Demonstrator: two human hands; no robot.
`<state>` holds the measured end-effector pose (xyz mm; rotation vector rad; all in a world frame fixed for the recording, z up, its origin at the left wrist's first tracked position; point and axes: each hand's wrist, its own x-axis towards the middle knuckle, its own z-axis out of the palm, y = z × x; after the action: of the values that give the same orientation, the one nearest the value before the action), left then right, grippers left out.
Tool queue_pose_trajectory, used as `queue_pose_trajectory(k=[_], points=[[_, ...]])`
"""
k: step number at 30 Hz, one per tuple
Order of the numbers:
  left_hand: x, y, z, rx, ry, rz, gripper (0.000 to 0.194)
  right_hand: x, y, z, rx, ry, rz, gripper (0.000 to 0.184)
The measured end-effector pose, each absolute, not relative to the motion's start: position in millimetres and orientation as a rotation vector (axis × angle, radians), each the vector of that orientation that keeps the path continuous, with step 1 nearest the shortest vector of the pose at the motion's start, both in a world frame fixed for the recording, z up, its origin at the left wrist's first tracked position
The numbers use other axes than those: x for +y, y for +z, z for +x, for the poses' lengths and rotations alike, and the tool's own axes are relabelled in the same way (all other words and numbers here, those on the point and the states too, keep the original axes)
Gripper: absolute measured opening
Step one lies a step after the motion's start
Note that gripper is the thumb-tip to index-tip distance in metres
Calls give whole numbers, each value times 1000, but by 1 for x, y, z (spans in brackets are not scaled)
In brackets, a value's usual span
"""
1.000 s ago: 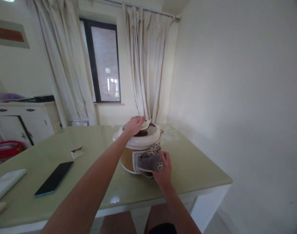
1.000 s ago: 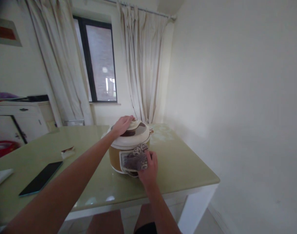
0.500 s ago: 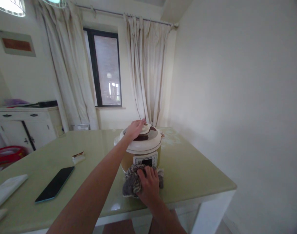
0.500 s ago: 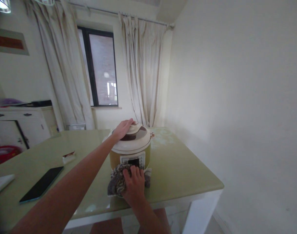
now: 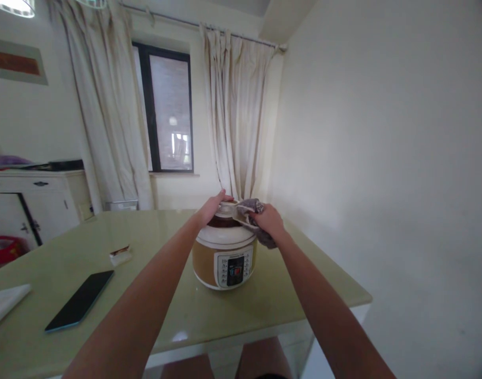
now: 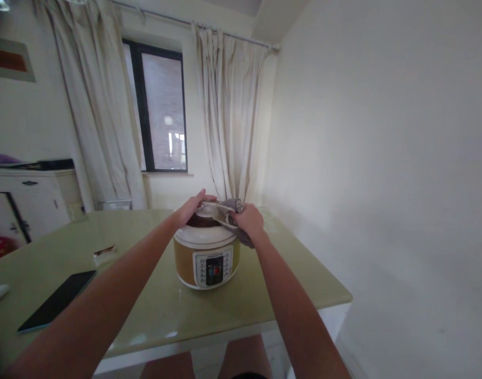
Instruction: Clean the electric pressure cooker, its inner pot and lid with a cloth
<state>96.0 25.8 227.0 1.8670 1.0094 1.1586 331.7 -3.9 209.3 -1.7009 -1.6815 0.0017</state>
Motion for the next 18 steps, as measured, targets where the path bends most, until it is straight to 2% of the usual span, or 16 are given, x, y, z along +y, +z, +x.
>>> queue_pose_trajectory(k=[6,14,18], points=[[19,227,99,1084,1251,2002,76,40,211,338,-1679,75,-1689,39],[13,229,102,1100,1279,2009,76,-58,168,296,-1845,-218,-1182,57],[13,227,102,1080,1300,2064,71,-45,178,293,-1774,-109,-1263,43]])
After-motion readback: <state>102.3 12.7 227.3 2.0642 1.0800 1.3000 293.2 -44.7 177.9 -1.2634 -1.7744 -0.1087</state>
